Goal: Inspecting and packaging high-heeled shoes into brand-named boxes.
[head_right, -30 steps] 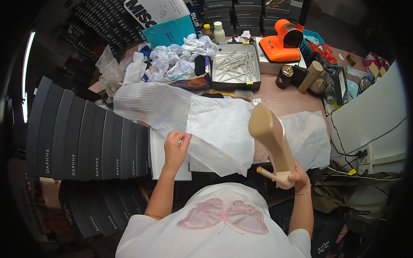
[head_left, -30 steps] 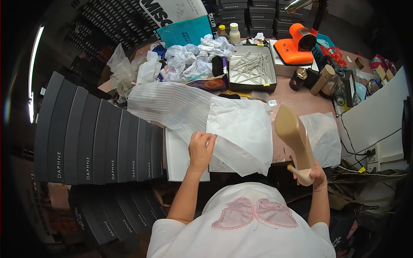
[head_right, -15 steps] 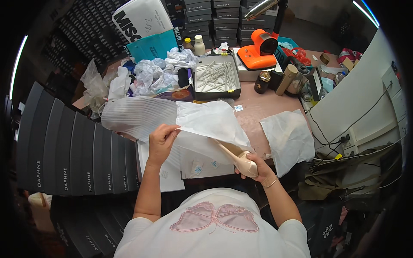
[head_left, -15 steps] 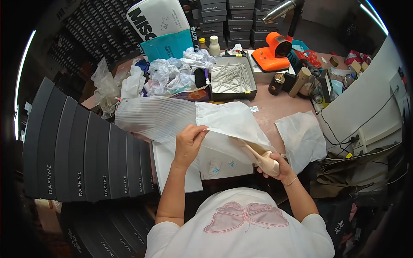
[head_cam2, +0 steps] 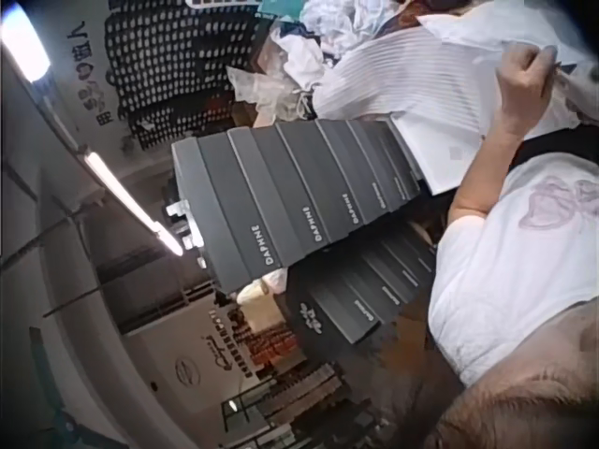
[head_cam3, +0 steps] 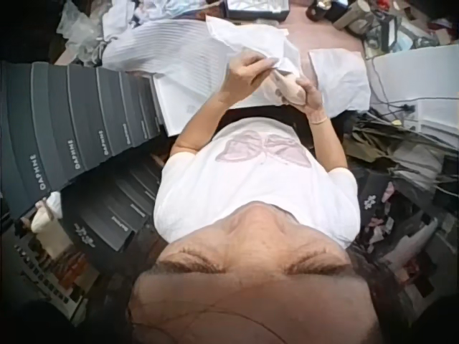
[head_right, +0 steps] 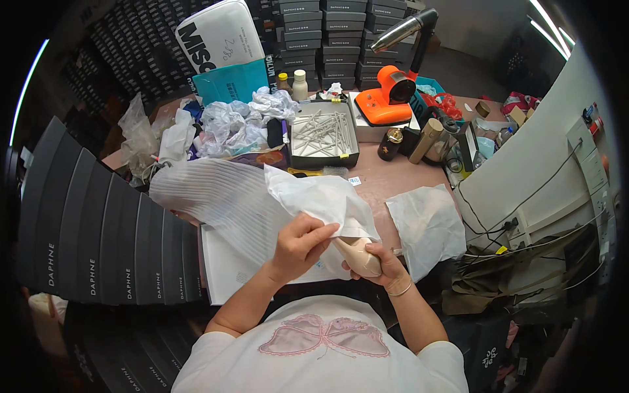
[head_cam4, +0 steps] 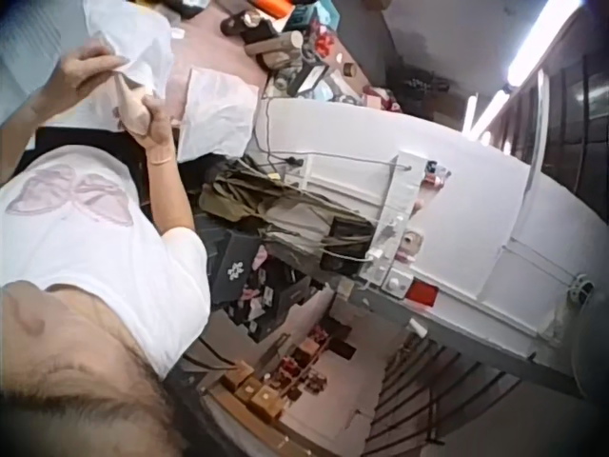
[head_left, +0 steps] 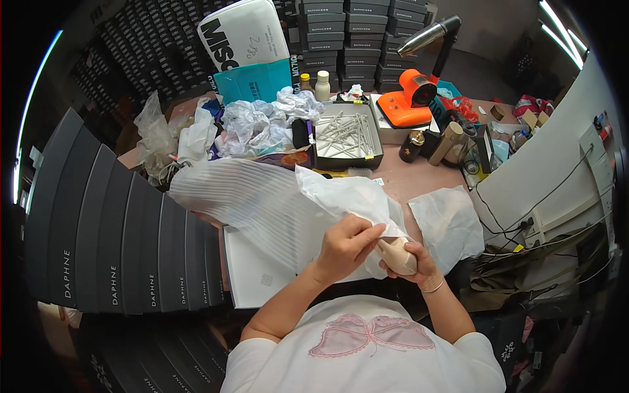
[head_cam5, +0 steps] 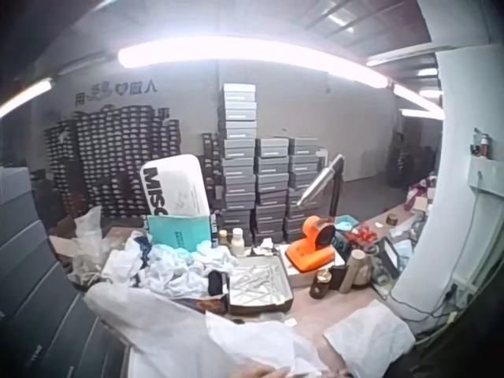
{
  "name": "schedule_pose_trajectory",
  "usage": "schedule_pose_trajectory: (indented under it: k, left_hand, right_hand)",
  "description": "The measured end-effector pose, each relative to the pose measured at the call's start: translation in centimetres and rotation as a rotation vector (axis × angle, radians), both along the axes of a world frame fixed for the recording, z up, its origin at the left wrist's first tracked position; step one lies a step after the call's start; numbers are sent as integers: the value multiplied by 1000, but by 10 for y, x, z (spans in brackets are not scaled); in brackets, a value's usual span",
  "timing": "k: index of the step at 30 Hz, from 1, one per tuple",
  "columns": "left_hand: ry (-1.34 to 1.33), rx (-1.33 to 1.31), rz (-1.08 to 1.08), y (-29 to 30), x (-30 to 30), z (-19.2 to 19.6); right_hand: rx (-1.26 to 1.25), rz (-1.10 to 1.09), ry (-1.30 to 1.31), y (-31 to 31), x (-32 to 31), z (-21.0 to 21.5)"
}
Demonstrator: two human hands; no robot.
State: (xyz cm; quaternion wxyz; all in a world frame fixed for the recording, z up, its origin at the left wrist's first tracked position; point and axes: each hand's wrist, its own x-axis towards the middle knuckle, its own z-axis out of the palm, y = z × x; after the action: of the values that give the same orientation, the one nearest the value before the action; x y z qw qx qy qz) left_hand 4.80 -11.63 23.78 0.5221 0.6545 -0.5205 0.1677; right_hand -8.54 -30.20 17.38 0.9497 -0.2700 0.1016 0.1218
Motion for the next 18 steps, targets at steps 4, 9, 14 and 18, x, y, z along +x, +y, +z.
schedule_pose_trajectory:
  k: [4,9,14,18]
  left_hand:
    - [-72,-49,-311,-13,-41,-9]
    - [169,-53,-575,-17,-84,-20]
    - [187,194,-609,-18,-103,-37]
    - [159,158,-450,2,-75,-17]
  right_hand:
    - [80,-364,-14,54,40,33]
    - [-187,-384,5,63,36,12]
    - [-683,-391,-79,61,30,6]
    - [-1416,-397,-229,53,22,8]
